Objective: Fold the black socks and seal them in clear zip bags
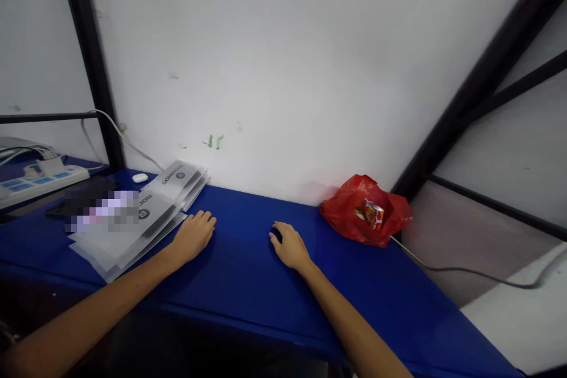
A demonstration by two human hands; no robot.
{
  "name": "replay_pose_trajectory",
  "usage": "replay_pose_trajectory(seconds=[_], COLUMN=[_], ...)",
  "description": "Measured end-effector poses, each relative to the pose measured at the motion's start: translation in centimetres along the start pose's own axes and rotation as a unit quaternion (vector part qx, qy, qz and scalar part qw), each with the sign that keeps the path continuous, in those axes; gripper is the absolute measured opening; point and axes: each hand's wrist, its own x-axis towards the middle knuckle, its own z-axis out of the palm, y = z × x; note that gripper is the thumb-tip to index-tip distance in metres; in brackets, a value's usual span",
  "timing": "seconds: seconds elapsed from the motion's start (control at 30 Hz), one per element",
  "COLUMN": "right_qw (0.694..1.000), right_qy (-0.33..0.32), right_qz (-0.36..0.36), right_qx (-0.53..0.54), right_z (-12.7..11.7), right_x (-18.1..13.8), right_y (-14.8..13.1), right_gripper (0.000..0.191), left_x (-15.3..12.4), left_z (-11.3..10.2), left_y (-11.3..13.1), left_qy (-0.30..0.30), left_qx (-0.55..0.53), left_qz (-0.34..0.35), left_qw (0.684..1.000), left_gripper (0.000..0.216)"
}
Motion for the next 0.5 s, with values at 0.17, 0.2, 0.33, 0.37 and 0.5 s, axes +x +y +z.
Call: replay_pose_trajectory(seconds=[0.17, 0.2, 0.33, 0.37, 0.5], right_qw=[1.000, 1.000, 0.999, 0.999, 0.996], right_qy=[-0.002, 0.004, 0.041, 0.044, 0.020], right_qz=[0.009, 0.011, -0.001, -0.014, -0.083], right_qx=[-0.002, -0.003, -0.001, 0.002, 0.022], right_z=[-0.3, -0.3, 0.3, 0.6, 2.5], right_x=[0.1, 0.1, 0.8, 1.2, 3.3], right_y=[-0.1, -0.4, -3.4, -4.6, -10.8], right_gripper=[0.032, 0.031, 0.027, 0.027, 0.026], left_x=[-1.1, -1.4, -3.1, -3.7, -6.3], left_z=[-2.3, -2.8, -4.4, -4.6, -5.0], left_y=[-3.1, -4.1, -8.4, -9.3, -11.8], left_qy=[0.040, 0.047, 0.066, 0.067, 0.073], left_qx=[0.001, 0.002, 0.038, 0.049, 0.062], left_qz=[-0.054, -0.069, -0.131, -0.148, -0.205], left_qw=[0.998, 0.997, 0.988, 0.986, 0.974], left_gripper=[0.023, 0.025, 0.031, 0.032, 0.035])
